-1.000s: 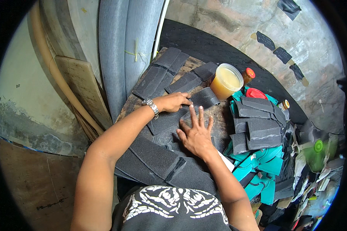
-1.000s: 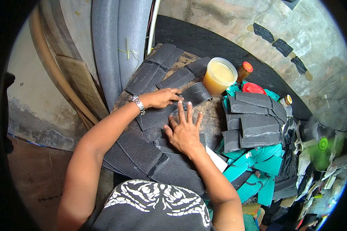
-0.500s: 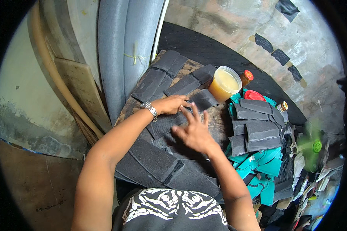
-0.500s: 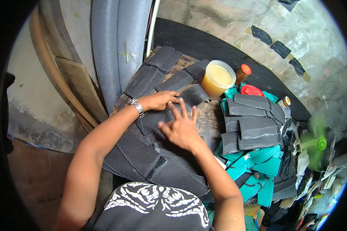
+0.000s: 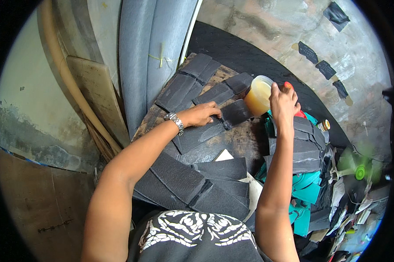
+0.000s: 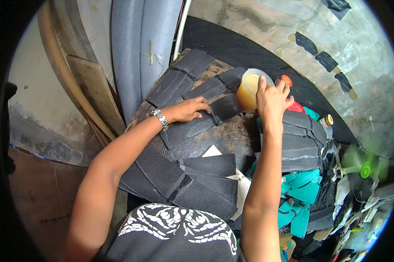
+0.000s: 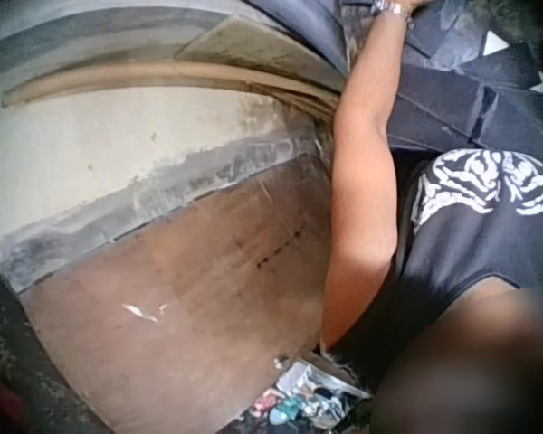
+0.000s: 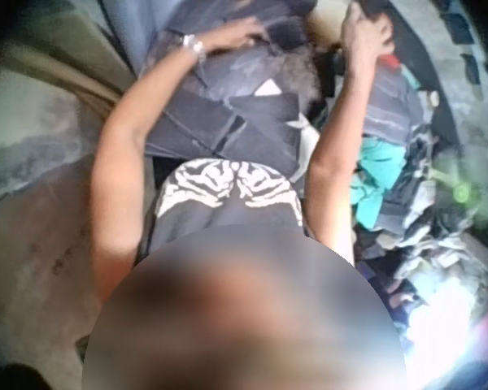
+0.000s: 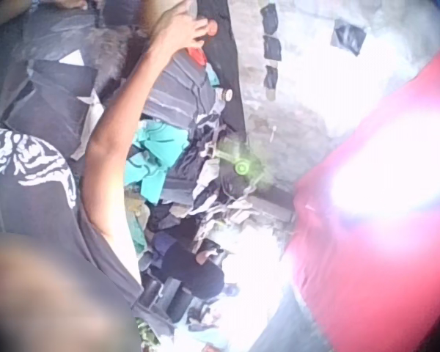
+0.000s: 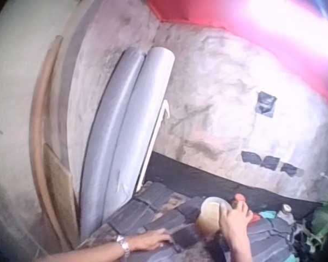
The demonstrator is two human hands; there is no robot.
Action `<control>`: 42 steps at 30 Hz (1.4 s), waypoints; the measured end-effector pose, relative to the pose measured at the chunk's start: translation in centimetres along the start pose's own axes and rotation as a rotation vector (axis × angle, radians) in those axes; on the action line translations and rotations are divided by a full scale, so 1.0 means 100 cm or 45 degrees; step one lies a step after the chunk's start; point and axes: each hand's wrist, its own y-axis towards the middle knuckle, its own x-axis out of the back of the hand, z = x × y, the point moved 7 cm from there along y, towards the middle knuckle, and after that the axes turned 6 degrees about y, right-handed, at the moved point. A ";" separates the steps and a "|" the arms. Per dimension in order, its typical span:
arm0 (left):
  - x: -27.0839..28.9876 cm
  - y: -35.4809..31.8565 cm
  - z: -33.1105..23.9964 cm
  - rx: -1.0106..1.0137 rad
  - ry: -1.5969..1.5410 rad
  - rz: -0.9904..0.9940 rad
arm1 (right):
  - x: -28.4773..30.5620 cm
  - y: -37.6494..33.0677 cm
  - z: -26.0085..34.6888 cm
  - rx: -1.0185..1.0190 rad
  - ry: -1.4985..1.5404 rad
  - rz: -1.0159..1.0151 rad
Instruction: The person repeatedly picks up small black foam pieces, applies a liquid from a container to one surface, and presses the pieces together to form bonded pairs. The person handles the foam pieces one at a time, stacking completed pairs on the table.
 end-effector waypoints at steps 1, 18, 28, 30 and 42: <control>0.000 0.000 0.000 -0.025 -0.003 -0.019 | -0.001 -0.018 0.010 0.050 -0.090 -0.021; 0.000 0.001 0.002 -0.120 -0.020 -0.091 | -0.070 -0.205 0.107 0.715 0.135 0.773; 0.000 0.001 0.003 -0.089 -0.035 -0.098 | -0.074 -0.177 0.095 0.638 -0.020 0.561; 0.001 0.002 0.004 -0.082 -0.046 -0.101 | -0.079 -0.184 0.097 0.680 -0.023 0.624; 0.000 0.002 0.004 -0.094 -0.040 -0.116 | -0.079 -0.209 0.132 0.978 0.404 0.728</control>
